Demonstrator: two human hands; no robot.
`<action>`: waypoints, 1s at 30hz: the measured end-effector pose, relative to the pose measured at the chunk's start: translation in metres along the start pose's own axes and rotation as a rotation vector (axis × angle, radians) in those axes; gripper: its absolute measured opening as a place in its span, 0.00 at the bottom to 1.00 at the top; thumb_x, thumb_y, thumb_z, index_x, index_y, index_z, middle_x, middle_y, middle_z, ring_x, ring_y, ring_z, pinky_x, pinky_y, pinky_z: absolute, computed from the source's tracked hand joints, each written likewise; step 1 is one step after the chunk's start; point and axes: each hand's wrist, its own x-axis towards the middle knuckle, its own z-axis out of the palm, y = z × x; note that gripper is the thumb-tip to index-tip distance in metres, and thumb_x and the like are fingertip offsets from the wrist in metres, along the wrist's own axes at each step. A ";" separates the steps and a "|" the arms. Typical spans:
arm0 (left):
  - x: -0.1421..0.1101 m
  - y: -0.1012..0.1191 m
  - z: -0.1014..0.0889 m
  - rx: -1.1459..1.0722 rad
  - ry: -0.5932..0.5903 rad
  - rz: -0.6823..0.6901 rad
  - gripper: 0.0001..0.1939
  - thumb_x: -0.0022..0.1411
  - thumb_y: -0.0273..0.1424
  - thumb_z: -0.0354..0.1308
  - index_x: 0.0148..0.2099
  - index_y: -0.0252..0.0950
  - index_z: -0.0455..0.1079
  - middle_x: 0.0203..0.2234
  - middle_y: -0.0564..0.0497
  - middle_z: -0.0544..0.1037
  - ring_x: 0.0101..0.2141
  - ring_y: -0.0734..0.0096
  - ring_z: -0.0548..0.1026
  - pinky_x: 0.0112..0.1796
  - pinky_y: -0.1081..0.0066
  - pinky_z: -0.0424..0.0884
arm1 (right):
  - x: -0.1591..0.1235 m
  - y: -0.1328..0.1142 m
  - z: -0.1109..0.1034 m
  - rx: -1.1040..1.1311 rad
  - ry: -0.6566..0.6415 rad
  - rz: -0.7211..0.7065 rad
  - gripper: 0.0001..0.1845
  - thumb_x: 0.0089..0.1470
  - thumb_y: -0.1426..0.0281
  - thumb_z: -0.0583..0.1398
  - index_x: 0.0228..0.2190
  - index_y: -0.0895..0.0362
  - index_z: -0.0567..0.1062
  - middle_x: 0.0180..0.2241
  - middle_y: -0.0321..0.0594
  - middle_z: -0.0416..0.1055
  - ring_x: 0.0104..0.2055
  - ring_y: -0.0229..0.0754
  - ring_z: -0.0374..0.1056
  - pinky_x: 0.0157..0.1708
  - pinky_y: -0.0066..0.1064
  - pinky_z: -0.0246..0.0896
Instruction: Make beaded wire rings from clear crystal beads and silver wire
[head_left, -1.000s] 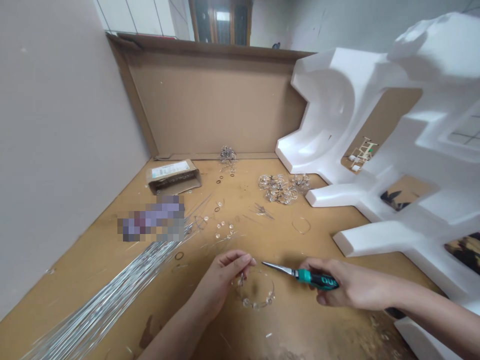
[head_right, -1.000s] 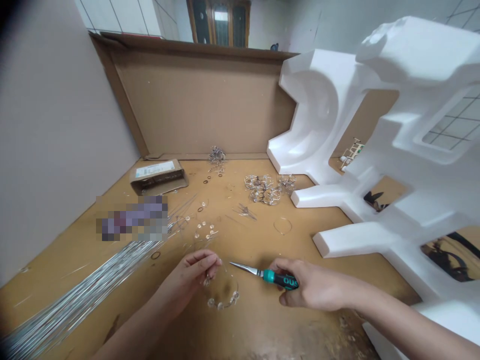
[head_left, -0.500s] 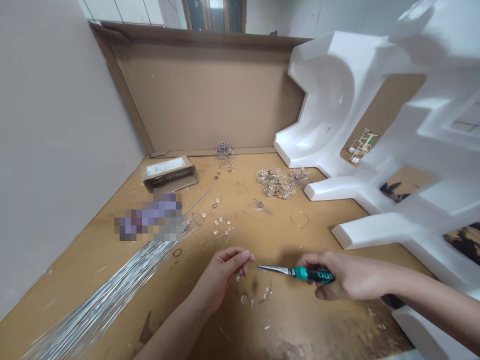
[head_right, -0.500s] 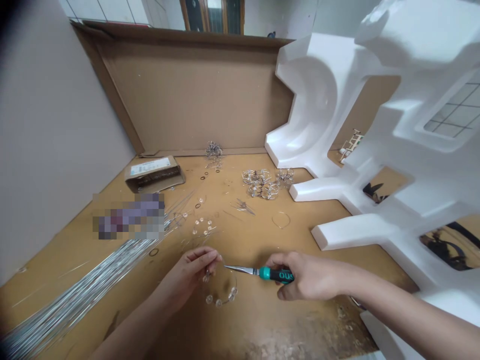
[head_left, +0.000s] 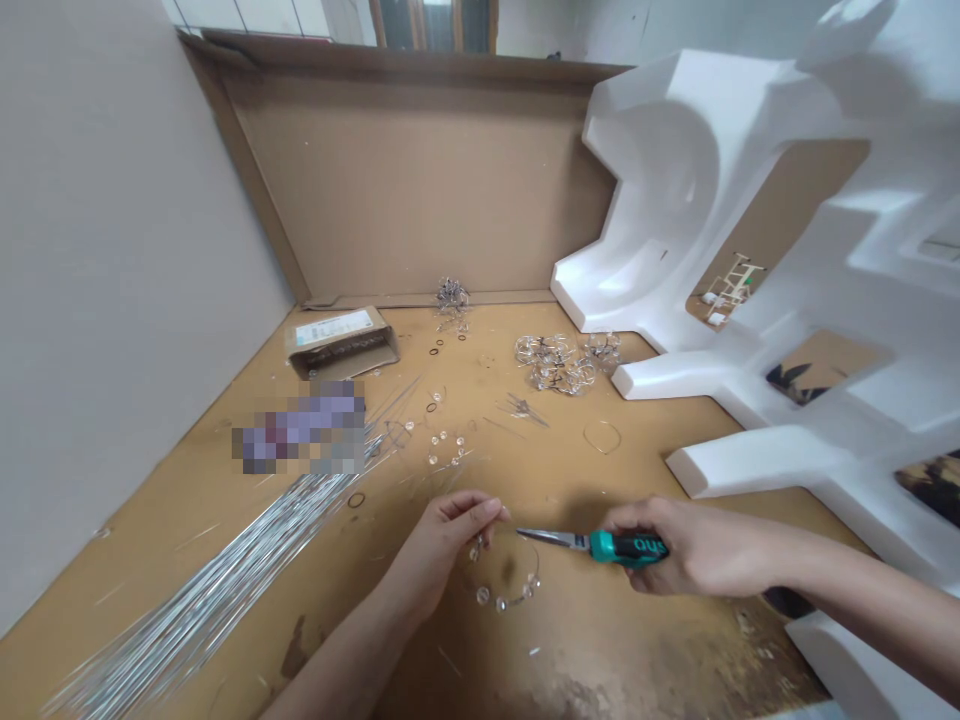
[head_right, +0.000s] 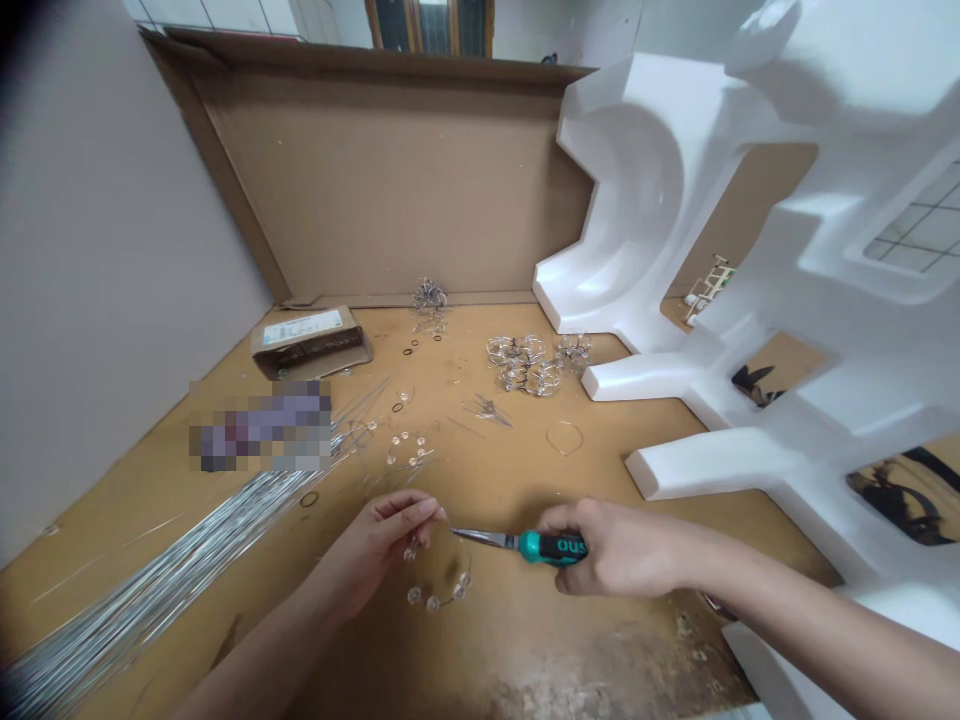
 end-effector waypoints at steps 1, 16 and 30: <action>0.000 0.000 0.000 -0.003 -0.003 -0.007 0.13 0.53 0.39 0.59 0.29 0.33 0.74 0.17 0.55 0.66 0.21 0.81 0.61 0.25 0.79 0.56 | 0.000 0.000 0.000 -0.001 -0.002 0.002 0.10 0.42 0.72 0.58 0.32 0.57 0.68 0.25 0.31 0.62 0.25 0.32 0.55 0.24 0.23 0.49; 0.001 -0.001 -0.001 0.024 -0.007 -0.002 0.12 0.52 0.38 0.59 0.29 0.33 0.74 0.17 0.54 0.66 0.21 0.80 0.61 0.23 0.78 0.55 | -0.006 -0.005 -0.001 -0.129 0.049 0.007 0.07 0.43 0.73 0.56 0.30 0.55 0.68 0.22 0.30 0.61 0.23 0.32 0.55 0.22 0.23 0.47; -0.005 0.002 0.005 0.119 0.034 0.096 0.12 0.52 0.39 0.58 0.28 0.34 0.74 0.17 0.54 0.67 0.22 0.77 0.63 0.24 0.77 0.58 | -0.016 -0.009 0.012 -0.300 0.161 -0.038 0.04 0.47 0.74 0.52 0.25 0.56 0.67 0.19 0.33 0.63 0.20 0.33 0.55 0.19 0.25 0.44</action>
